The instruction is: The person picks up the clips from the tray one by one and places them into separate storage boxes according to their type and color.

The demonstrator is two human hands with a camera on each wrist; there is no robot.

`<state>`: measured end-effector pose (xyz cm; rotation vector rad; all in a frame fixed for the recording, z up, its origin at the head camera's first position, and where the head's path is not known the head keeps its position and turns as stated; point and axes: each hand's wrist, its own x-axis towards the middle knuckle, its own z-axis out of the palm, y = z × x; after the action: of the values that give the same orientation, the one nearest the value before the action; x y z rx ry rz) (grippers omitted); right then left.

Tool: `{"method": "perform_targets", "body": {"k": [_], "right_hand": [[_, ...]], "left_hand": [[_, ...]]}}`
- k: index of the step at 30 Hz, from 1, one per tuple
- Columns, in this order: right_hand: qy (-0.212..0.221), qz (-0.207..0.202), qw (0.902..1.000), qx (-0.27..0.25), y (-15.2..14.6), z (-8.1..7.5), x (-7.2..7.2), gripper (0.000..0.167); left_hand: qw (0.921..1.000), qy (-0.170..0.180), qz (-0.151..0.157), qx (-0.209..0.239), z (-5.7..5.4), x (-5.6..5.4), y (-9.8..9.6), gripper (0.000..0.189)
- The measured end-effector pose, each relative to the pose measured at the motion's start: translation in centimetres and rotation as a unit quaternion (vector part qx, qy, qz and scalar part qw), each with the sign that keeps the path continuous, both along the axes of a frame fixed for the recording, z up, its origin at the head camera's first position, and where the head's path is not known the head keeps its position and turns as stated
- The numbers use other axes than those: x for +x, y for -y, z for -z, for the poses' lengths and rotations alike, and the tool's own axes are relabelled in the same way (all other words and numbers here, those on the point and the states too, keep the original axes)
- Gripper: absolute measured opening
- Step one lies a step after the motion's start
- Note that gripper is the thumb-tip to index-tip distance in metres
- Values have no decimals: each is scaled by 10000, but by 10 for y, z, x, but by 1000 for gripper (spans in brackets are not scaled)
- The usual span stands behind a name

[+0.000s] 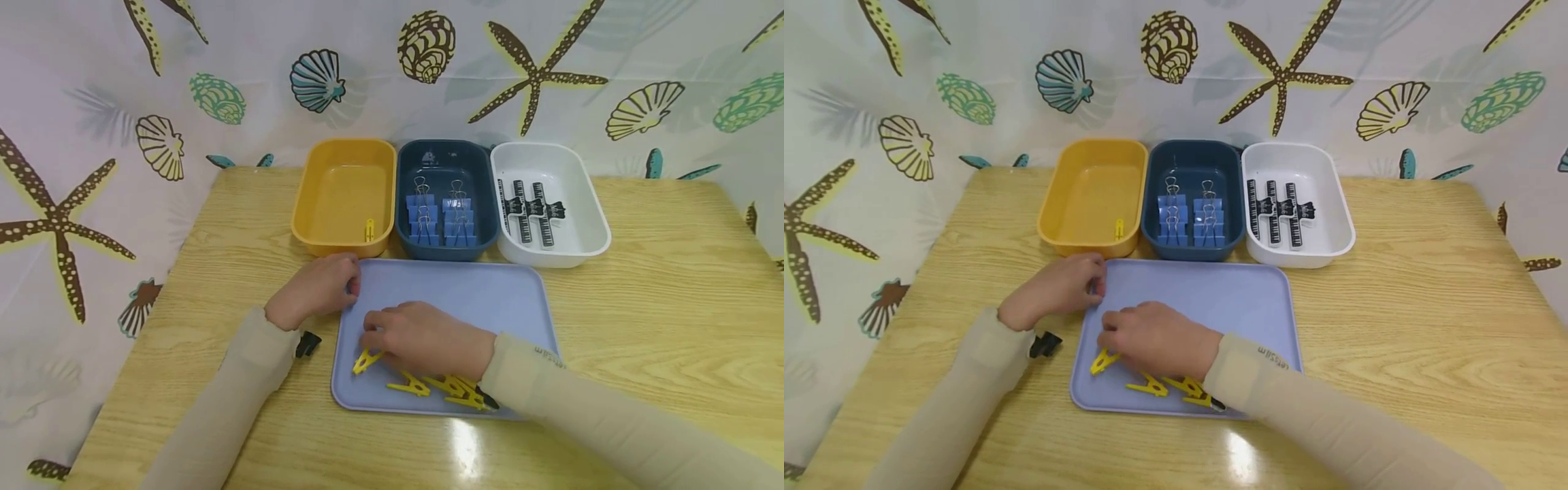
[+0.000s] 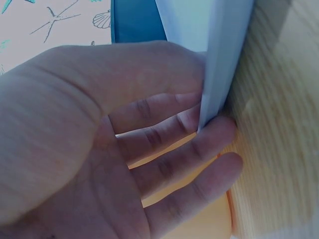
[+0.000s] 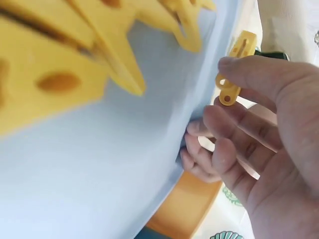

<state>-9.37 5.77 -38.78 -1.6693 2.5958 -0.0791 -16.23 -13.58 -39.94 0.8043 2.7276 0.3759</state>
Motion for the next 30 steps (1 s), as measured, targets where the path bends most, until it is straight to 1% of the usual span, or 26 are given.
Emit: {"method": "perform_targets", "body": {"k": [2, 5, 10, 13, 19, 21, 25, 30], "right_hand": [[51, 86, 9999, -94, -2, -3, -3, 24], [17, 136, 9996, -257, -6, -5, -8, 25], [-9, 209, 9968, -777, -12, -9, -17, 25], [6, 286, 9942, -1034, -13, -15, -21, 25], [-190, 454, 9895, -1362, -14, -25, -29, 26], [-278, 501, 9880, -1435, -14, -27, -31, 26], [-341, 692, 9871, -1401, -12, -29, -35, 29], [-208, 995, 9843, -1443, -10, -29, -42, 30]], "left_hand": [[10000, -27, 19, -2, 1, -1, 0, 16], [10000, -32, 31, -23, 1, -2, -1, 16], [9999, 107, 3, -37, 2, -3, -1, 15], [9999, 153, -21, -31, 2, -4, -1, 15], [9999, 79, 59, 58, 3, -4, 0, 14], [9999, 61, 78, 76, 3, -4, 0, 14], [9999, 96, 95, 73, 4, -6, 0, 12], [9995, 207, -17, 251, 3, -5, 3, 10]]}}
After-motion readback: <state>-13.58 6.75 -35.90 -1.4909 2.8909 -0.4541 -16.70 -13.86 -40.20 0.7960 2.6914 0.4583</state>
